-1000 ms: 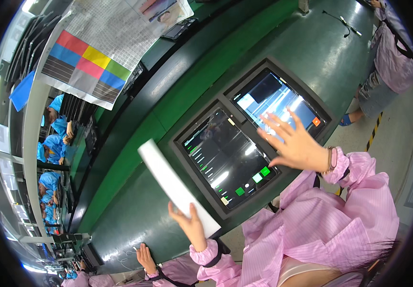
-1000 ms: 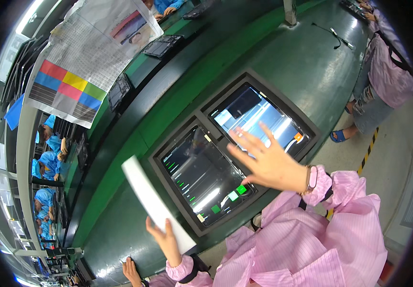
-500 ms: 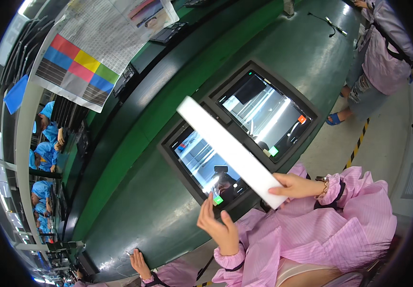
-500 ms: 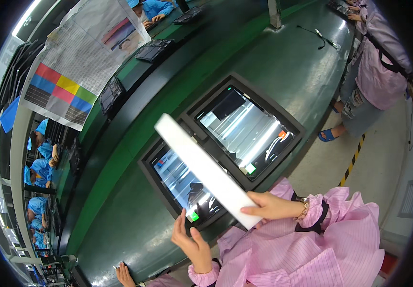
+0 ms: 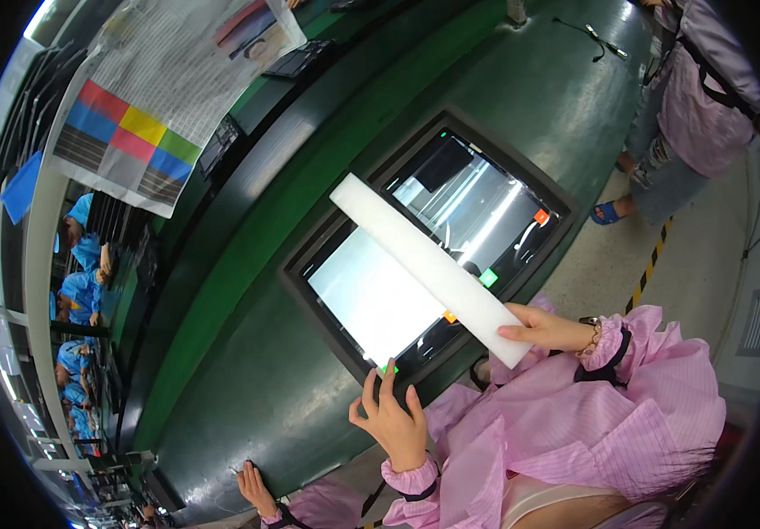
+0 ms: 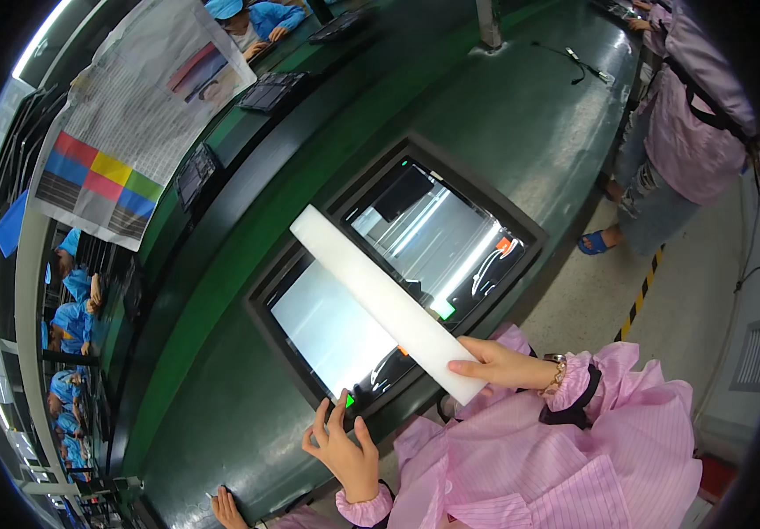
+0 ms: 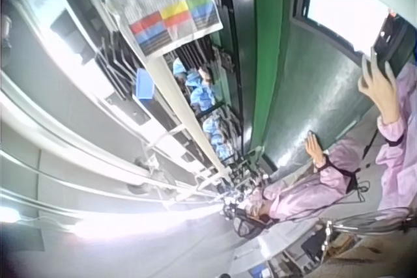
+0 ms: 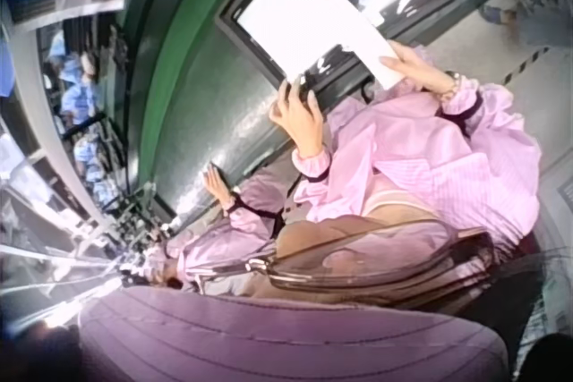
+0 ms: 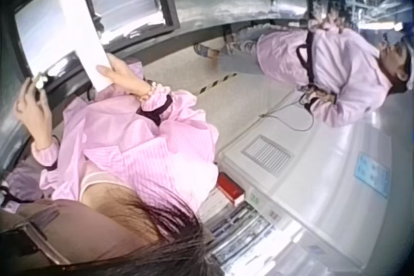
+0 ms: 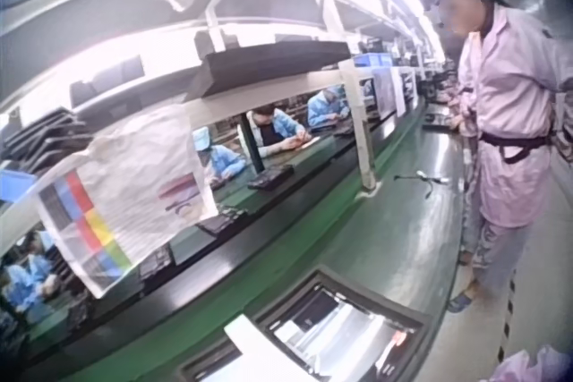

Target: Inspecting and interacting with electronic control panels or tablets on a manufacturing assembly line.

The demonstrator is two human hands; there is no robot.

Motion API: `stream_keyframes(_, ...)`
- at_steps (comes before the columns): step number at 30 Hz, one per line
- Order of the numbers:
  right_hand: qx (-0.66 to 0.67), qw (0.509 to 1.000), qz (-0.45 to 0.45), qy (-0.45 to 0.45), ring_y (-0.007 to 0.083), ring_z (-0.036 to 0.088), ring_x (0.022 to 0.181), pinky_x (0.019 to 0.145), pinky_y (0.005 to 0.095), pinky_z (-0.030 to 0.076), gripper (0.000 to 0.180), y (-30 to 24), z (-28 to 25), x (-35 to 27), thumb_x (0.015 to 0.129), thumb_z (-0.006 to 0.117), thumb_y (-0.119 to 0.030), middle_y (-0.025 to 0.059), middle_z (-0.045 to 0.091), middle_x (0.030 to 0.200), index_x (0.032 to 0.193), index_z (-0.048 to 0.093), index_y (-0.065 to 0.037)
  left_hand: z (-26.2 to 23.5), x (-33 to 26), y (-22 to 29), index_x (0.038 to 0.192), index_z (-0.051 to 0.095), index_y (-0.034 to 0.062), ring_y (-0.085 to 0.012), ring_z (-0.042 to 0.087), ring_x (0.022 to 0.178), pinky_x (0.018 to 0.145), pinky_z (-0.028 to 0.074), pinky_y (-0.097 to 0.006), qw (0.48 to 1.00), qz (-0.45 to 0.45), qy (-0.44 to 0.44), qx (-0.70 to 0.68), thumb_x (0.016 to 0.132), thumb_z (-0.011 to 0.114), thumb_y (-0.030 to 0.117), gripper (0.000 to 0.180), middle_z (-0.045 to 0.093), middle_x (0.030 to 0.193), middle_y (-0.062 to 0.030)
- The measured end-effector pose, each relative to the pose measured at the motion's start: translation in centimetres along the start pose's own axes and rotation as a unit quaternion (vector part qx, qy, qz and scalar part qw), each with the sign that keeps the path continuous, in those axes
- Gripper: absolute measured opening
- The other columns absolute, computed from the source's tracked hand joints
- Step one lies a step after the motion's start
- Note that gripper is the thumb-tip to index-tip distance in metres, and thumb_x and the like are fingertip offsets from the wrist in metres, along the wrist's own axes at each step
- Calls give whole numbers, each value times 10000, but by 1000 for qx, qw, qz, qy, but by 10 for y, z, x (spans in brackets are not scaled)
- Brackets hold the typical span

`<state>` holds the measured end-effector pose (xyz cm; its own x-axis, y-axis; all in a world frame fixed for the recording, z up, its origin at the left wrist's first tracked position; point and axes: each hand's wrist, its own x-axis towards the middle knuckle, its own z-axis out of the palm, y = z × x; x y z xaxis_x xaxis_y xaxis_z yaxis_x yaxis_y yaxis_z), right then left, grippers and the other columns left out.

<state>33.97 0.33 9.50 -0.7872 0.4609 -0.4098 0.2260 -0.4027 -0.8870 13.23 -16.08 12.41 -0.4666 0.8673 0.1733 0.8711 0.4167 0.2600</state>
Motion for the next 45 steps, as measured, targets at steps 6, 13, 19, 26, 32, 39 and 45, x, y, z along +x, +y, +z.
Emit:
stream_keyframes(6,-70,944,-235,221,141,401,1217,1014,269,302,536,-9,-56,-16,936,511,-237,80,413,1357,1389,317,-26,12,35,64,1185,551,60,-207,429,1168,947,240,-431,990,100,-78,-67,826,578,171,377,578,1164,-15)
stream_keyframes(13,-10,943,-188,273,133,398,1235,1019,263,296,529,-14,-124,-35,925,519,-271,71,414,1388,1380,374,-44,42,63,118,1192,502,30,-219,455,1168,943,259,-444,964,232,-77,-103,829,595,171,401,542,1229,-20)
stream_keyframes(19,17,946,-184,268,131,416,1218,1006,258,311,536,-8,-134,-32,922,521,-276,76,416,1386,1382,371,-43,51,70,124,1217,491,31,-224,452,1174,960,257,-474,971,208,-92,-68,831,599,178,427,544,1217,-30)
stream_keyframes(26,-32,932,-211,292,173,398,1253,1044,291,282,574,-15,-157,-34,883,557,-299,100,417,1387,1356,400,-14,19,75,98,1238,511,53,-223,423,1201,999,225,-442,985,110,-131,-34,824,589,200,447,550,1217,-30)
stream_keyframes(32,-118,880,-260,379,86,466,1085,935,229,341,453,-27,-223,-13,949,463,-284,41,496,1293,1330,451,-39,-16,90,12,1153,471,14,-230,407,1228,1002,217,-384,1000,1,15,20,870,530,139,316,569,1240,-67)
stream_keyframes(39,-534,750,-124,370,249,455,1062,911,322,354,305,-57,-225,17,880,540,-188,110,503,1131,1157,564,-62,-16,114,-46,1186,425,21,-256,379,1261,1043,189,-428,999,11,-3,46,902,511,189,341,534,1282,-63)
stream_keyframes(45,-615,697,-203,308,295,432,1139,943,392,329,323,-110,-155,48,857,574,-201,122,482,1225,1161,544,-98,-5,135,-60,1213,422,29,-242,358,1287,1065,151,-502,996,62,-32,53,891,532,195,379,531,1272,-52)
